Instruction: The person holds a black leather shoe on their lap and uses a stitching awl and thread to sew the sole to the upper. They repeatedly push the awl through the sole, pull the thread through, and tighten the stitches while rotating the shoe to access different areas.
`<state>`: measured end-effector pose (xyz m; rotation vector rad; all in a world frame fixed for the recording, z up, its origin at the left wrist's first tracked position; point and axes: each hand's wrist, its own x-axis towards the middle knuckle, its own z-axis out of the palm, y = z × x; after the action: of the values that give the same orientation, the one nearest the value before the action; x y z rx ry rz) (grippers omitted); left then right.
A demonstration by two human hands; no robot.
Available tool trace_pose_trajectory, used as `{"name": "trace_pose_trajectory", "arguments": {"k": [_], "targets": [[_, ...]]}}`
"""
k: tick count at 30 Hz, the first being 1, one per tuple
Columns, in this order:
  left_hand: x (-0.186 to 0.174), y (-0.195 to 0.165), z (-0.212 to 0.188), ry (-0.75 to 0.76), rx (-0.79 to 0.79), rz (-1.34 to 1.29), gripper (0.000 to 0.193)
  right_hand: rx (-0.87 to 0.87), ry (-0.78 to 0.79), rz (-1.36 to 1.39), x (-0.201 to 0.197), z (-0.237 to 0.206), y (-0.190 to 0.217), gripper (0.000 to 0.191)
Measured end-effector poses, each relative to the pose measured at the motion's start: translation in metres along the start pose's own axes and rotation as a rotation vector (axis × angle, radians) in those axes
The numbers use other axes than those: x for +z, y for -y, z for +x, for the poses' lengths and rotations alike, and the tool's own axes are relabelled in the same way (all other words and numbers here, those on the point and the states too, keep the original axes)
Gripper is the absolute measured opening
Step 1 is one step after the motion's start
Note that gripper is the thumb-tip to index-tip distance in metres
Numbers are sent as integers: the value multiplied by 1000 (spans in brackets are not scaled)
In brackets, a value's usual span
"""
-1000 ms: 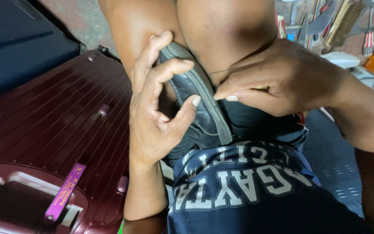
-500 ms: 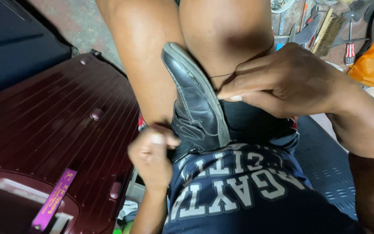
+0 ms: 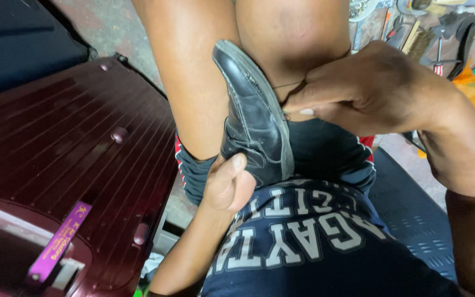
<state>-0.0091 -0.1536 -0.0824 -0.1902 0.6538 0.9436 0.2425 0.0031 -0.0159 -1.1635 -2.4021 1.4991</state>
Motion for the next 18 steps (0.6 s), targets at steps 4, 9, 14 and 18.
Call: {"name": "trace_pose_trajectory", "arguments": {"k": [4, 9, 14, 18], "targets": [[-18, 10, 7, 104, 15, 111, 67, -33, -36, -14, -3, -6, -3, 27], [-39, 4, 8, 163, -60, 412, 58, 105, -11, -11, 3, -7, -14, 26], [-38, 4, 12, 235, -58, 447, 60, 76, -40, 73, 8, -13, -24, 29], [-30, 5, 16, 255, -60, 469, 62, 71, 5, 71, 8, -16, -32, 32]]}}
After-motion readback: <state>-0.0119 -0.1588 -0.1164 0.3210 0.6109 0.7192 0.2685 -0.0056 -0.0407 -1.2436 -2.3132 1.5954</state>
